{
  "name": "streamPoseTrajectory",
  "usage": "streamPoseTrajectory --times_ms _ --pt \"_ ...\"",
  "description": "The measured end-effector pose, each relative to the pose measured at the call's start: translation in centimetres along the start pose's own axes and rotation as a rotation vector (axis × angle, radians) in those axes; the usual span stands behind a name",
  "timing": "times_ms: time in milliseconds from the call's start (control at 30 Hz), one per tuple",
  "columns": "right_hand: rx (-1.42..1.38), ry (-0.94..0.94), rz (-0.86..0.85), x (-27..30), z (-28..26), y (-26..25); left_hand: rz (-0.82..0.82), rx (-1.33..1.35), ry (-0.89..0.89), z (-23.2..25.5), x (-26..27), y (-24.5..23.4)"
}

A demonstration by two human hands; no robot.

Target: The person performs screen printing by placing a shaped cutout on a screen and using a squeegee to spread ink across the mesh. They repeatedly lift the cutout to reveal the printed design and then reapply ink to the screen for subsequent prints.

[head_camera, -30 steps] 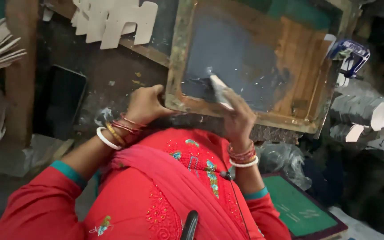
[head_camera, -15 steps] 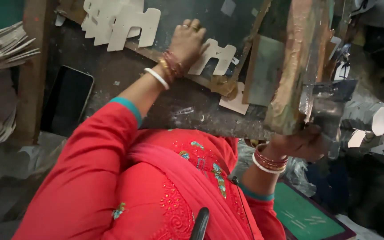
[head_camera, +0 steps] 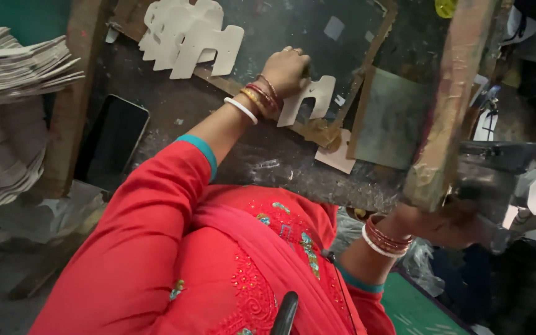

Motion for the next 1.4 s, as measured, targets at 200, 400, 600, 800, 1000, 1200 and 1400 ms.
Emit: streamPoseTrajectory --times_ms 200,400,600,800,1000,1200,1400 --pt "0.418 -0.730 -0.075 0.5 -2.0 -0.3 0.779 0.394 -0.245 -7.4 1.1 -10.9" --pt "-0.034 0.105 -0.019 0.3 1.0 -0.1 0.239 -0.253 0.105 -5.6 9.3 -14.1" --pt "-0.108 0.056 0.087 -0.5 2.2 -0.9 0.169 0.012 0.324 3.6 11.2 -6.8" --pt "0.536 -0.591 0.006 0.6 2.2 -2.4 0.095 0.071 0.401 6.2 4.5 2.0" --pt "0.233 -0.160 0.043 3.6 10.2 -6.6 -0.030 0.121 0.413 8.2 4.7 1.3" --pt "0.292 0.020 0.057 5.2 19.2 -10.0 -0.042 0.019 0.536 7.7 5.7 1.8" --pt "0.443 -0.401 0.024 -0.7 1.3 -1.1 -0.075 0.087 0.564 7.3 6.3 2.6"
Point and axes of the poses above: each hand's wrist, its own x-axis away from the middle knuckle, its own y-axis out of the palm, z = x × y, the point moved 6 cm from there along -x, towards the middle knuckle, and after that the axes turned 15 degrees about z, right-handed, at the moved point
